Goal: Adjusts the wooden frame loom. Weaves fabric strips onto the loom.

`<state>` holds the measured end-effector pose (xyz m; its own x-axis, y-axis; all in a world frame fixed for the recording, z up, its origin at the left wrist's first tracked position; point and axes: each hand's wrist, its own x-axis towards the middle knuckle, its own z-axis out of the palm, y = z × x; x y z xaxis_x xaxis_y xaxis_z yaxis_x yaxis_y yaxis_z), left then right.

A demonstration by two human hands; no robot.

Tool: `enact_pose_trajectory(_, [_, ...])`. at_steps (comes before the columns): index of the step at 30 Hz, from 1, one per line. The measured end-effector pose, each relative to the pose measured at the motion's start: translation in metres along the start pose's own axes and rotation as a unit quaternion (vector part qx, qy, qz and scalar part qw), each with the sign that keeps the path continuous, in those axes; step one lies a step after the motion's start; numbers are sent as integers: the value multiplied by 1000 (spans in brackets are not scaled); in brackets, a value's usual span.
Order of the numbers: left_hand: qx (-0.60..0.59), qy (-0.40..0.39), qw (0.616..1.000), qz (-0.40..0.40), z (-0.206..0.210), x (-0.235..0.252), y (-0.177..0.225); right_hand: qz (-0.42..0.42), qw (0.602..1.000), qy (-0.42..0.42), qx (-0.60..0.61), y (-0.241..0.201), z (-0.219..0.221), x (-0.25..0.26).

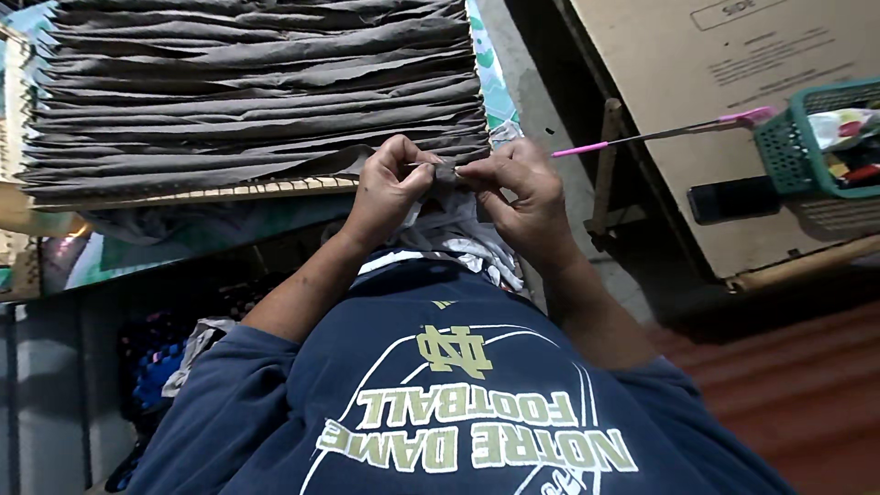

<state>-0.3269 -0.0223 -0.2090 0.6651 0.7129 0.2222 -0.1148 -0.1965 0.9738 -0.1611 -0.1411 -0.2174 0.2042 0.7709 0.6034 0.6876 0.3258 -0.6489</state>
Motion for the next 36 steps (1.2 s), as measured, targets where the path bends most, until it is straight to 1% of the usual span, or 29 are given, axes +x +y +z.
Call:
enact_pose_trajectory(5, [10, -3, 1000, 15, 0, -1, 0, -18, 1000, 5, -13, -5, -1, 3])
enact_pose_trajectory(11, [23, -7, 999, 35, 1, -3, 1, -28, 999, -18, -28, -7, 0, 6])
enact_pose_trajectory(16, [33, -10, 999, 30, 0, -4, 3, -22, 998, -22, -45, -7, 2, 7])
enact_pose_trajectory(22, [25, -13, 999, 19, -1, -6, 5, -23, 999, -24, -39, -6, 2, 7])
enact_pose_trajectory(29, [-7, -20, 1000, 1, -2, -6, 6, -21, 999, -28, -33, -7, 1, 7])
enact_pose_trajectory(36, [-10, -36, 999, 5, -3, -7, 7, -38, 996, -27, -78, -12, 2, 8])
